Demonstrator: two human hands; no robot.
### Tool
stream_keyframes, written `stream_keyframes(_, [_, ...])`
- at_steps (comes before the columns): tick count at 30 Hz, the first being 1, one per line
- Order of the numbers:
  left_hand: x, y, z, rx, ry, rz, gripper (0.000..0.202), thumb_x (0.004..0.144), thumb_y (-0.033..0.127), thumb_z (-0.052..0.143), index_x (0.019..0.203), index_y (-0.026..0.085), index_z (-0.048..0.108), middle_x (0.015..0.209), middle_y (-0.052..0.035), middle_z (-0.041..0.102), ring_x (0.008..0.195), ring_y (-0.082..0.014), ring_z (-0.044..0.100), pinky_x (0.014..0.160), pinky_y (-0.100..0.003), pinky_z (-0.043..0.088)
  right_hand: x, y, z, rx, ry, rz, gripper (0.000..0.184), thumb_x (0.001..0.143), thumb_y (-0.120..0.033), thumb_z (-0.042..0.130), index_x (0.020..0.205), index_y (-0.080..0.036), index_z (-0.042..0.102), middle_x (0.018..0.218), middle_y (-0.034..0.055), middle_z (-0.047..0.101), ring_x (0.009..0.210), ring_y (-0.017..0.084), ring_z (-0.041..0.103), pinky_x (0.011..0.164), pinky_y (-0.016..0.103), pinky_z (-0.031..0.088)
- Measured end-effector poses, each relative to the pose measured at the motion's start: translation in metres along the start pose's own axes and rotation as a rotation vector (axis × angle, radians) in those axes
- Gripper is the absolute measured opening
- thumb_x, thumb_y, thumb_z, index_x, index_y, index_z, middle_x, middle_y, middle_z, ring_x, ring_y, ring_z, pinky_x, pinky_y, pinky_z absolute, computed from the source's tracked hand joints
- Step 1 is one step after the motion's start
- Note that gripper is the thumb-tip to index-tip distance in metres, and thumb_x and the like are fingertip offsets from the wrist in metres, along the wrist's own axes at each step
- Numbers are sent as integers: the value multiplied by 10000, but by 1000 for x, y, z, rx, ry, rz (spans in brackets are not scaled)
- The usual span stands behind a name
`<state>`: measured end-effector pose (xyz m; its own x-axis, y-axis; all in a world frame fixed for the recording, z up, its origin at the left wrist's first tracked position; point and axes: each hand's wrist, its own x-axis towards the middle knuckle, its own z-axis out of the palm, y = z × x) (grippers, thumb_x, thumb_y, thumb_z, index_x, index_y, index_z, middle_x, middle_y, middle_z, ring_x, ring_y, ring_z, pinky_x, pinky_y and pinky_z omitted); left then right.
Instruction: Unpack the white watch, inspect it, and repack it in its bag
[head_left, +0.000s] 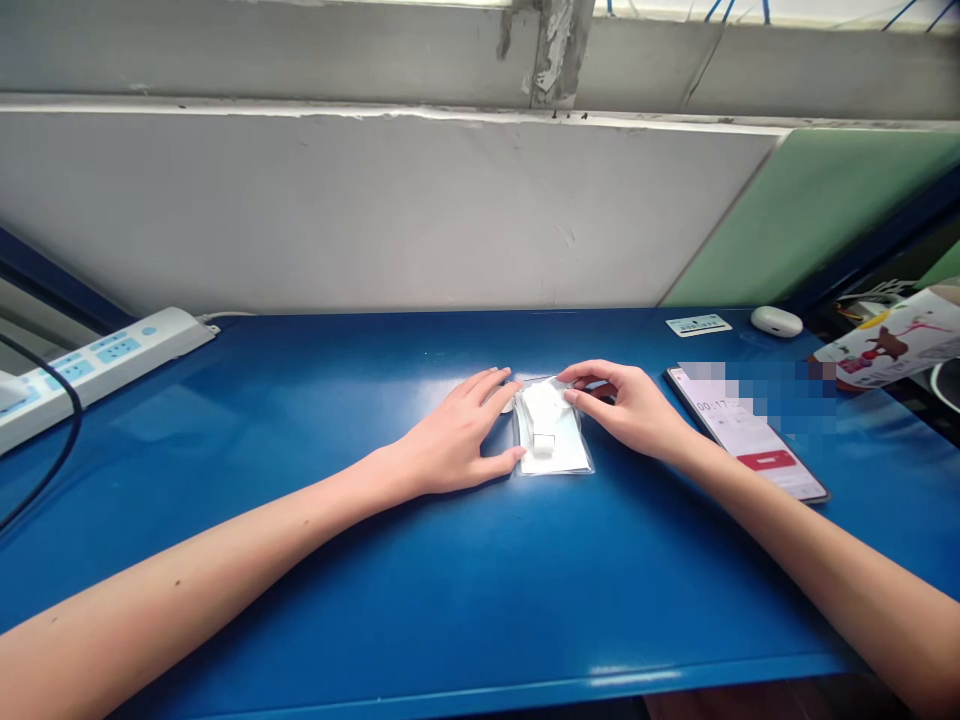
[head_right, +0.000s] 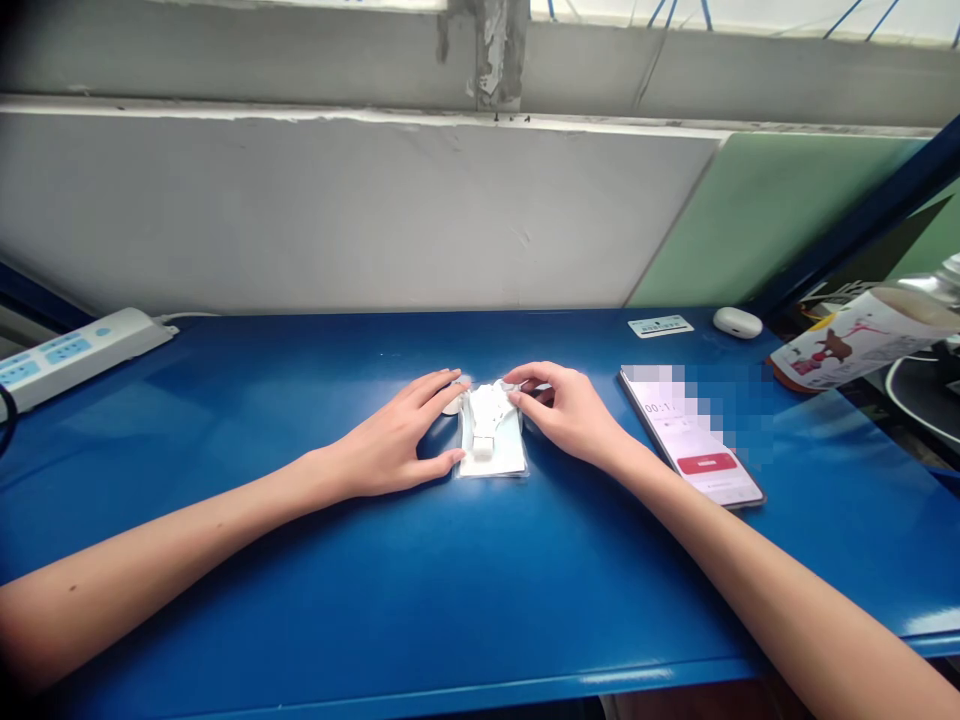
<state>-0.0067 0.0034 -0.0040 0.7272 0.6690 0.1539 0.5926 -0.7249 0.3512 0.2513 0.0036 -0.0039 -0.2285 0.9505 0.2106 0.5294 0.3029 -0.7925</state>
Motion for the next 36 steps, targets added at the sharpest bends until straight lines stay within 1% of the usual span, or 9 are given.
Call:
stream_keyframes(3, [0,0,1,-10,18,6,739,897,409,594,1506,98,315,1565,-227,326,1479,-349,256,1172,-528,318,-5,-5,0,-182,-6,-123,222,914,-352,596,1059,-232,714,1214,104,667,1070,270,657,878,431,569])
stream_keyframes(5, [0,0,1,-7,29,8,704,910,389,572,1505,111,317,1567,-219,326,1480,-347,255,1170,-534,319,-8,-9,-3,-272,-69,-184,295,931,-374,576,1167,-228,676,1312,122,624,1206,292,602,998,477,516])
stream_keyframes(7, [0,0,2,-3,38,8,670,925,377,547,1502,121,323,1572,-209,323,1483,-348,249,1172,-539,314,-12,-12,-6,-340,-204,-231,495,918,-445,595,1351,-206,563,1433,149,544,1345,314,495,1092,512,442])
stream_keyframes(10, [0,-1,2,0,38,24,654,931,361,536,1498,106,334,1578,-211,310,1486,-351,239,1182,-530,300,-14,-12,-11,-411,-401,-249,873,851,-575,642,1541,-161,304,1591,182,336,1480,345,281,1153,551,354])
stream_keyframes(13, [0,-2,2,-6,41,47,653,924,340,540,1493,89,341,1580,-217,302,1486,-356,235,1191,-526,281,-13,-10,-14,-424,-464,-215,1013,815,-624,655,1578,-147,192,1623,189,249,1501,357,201,1170,566,314])
stream_keyframes(17, [0,-2,1,-8,34,58,647,922,343,533,1497,118,338,1584,-189,312,1491,-343,229,1198,-518,272,-9,-10,-16,-448,-478,-193,1062,779,-672,659,1574,-126,212,1622,196,248,1499,375,196,1180,558,301])
stream_keyframes(22, [0,-2,3,0,30,40,660,915,364,548,1495,122,348,1570,-180,346,1482,-348,251,1194,-522,278,-8,-8,-20,-512,-428,-199,1057,750,-714,654,1540,-103,307,1581,219,335,1466,398,285,1164,549,342])
stream_keyframes(28, [0,-1,2,34,7,25,681,923,395,544,1500,94,342,1578,-192,327,1481,-344,256,1193,-515,279,-9,-1,-18,-530,-439,-223,1044,794,-703,612,1568,-116,232,1611,199,278,1485,381,242,1174,552,320])
stream_keyframes(36, [3,1,-1,56,14,-1,906,827,632,634,1496,92,349,1554,-197,371,1466,-371,280,1194,-534,255,-8,-1,-18,-562,-447,-223,1043,828,-686,580,1581,-93,166,1632,205,193,1497,372,200,1193,535,282])
